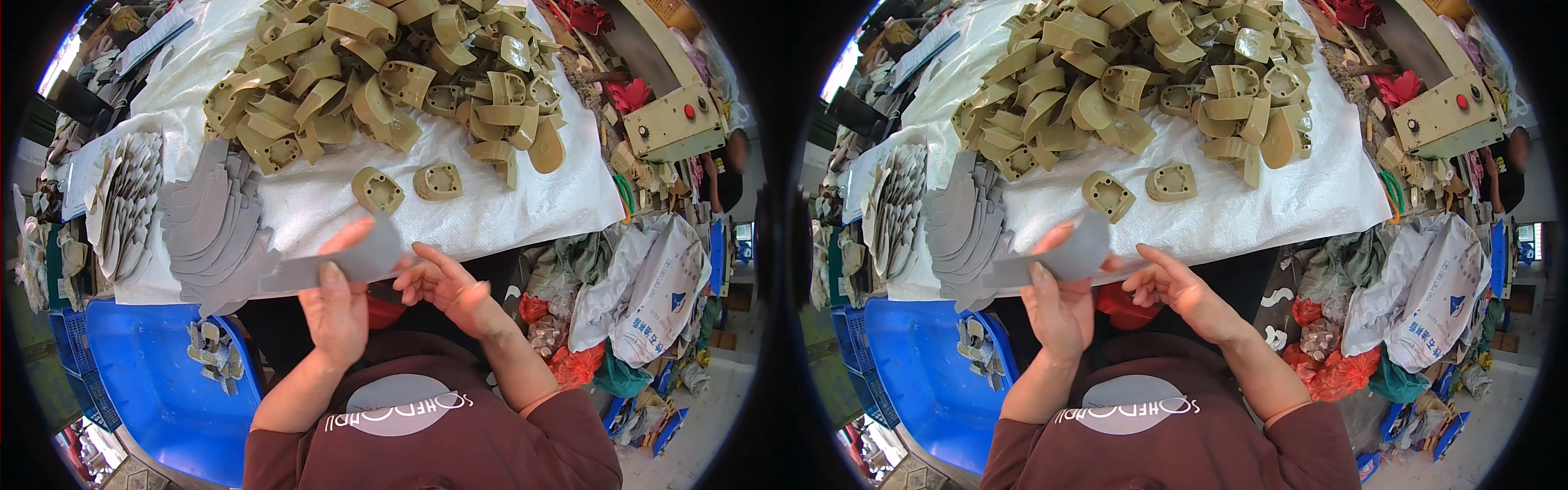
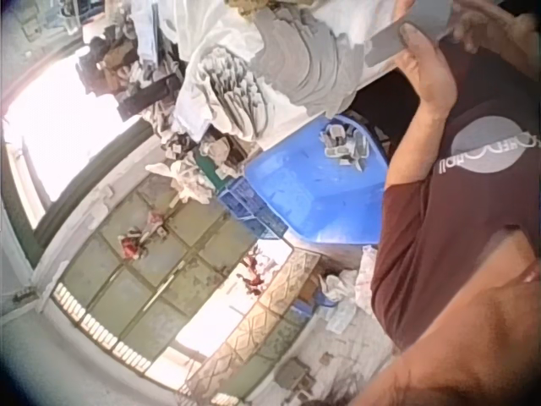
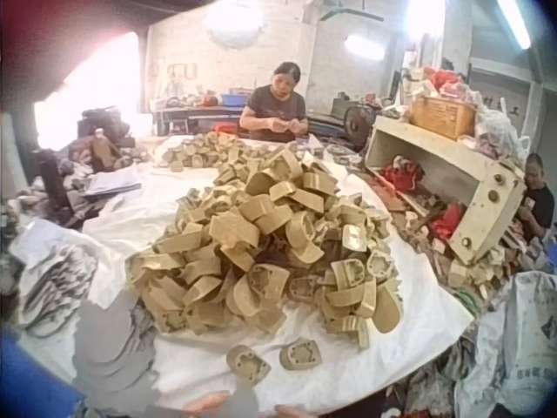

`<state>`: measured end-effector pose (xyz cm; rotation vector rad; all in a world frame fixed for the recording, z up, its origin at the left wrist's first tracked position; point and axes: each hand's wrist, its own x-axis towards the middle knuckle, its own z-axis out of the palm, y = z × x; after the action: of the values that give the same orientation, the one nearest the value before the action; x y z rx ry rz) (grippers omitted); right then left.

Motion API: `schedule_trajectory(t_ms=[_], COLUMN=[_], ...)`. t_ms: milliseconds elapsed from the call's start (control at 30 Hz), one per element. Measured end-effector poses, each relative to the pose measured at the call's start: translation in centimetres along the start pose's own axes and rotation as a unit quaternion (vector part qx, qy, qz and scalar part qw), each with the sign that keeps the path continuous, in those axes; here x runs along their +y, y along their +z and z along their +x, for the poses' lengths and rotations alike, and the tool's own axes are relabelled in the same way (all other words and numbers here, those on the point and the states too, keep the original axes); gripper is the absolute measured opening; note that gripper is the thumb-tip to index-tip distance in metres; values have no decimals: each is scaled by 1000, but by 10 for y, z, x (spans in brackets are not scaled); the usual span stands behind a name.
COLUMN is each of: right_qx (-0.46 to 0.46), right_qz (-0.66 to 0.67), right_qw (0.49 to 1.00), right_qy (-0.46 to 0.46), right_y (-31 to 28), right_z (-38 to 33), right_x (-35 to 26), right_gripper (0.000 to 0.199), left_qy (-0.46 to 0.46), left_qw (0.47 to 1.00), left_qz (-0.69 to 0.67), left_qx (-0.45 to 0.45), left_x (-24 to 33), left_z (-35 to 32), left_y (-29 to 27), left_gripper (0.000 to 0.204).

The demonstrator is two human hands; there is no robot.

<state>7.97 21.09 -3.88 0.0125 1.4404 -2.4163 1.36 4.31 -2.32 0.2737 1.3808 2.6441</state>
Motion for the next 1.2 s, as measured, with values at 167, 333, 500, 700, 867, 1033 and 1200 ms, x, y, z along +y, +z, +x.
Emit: schedule_trajectory(t_ms=[167, 333, 500, 700, 867, 1033, 1200], right_qx=[156, 187, 94, 20, 29, 104, 138], right_qz=[37, 120, 183, 223, 190, 135, 27], right_qw=[984, 965, 961, 940, 967, 976, 989], right_qy=[-78, -140, -186, -259, -165, -134, -52], right_y=[22, 18, 17, -1, 11, 31, 29], right_z=[8, -1, 0, 6, 9, 16, 13], right_x=[8, 18, 21, -11, -6, -10, -5], right_gripper=[82, 70, 71, 75, 93, 97, 98], left_qy=[-58, -80, 11, -124, 11, 46, 121], left_qw=[984, 970, 959, 978, 994, 989, 961], left_qz=[-94, -34, 15, -76, -29, 103, 200], left_qx=[-143, -229, -284, -151, -107, -96, -151], left_x=[7, 12, 2, 2, 3, -4, 0], left_z=[-20, -34, -30, -35, -10, 1, 9], left_y=[31, 18, 14, 16, 23, 43, 44], left_gripper=[59, 61, 54, 57, 63, 59, 35])
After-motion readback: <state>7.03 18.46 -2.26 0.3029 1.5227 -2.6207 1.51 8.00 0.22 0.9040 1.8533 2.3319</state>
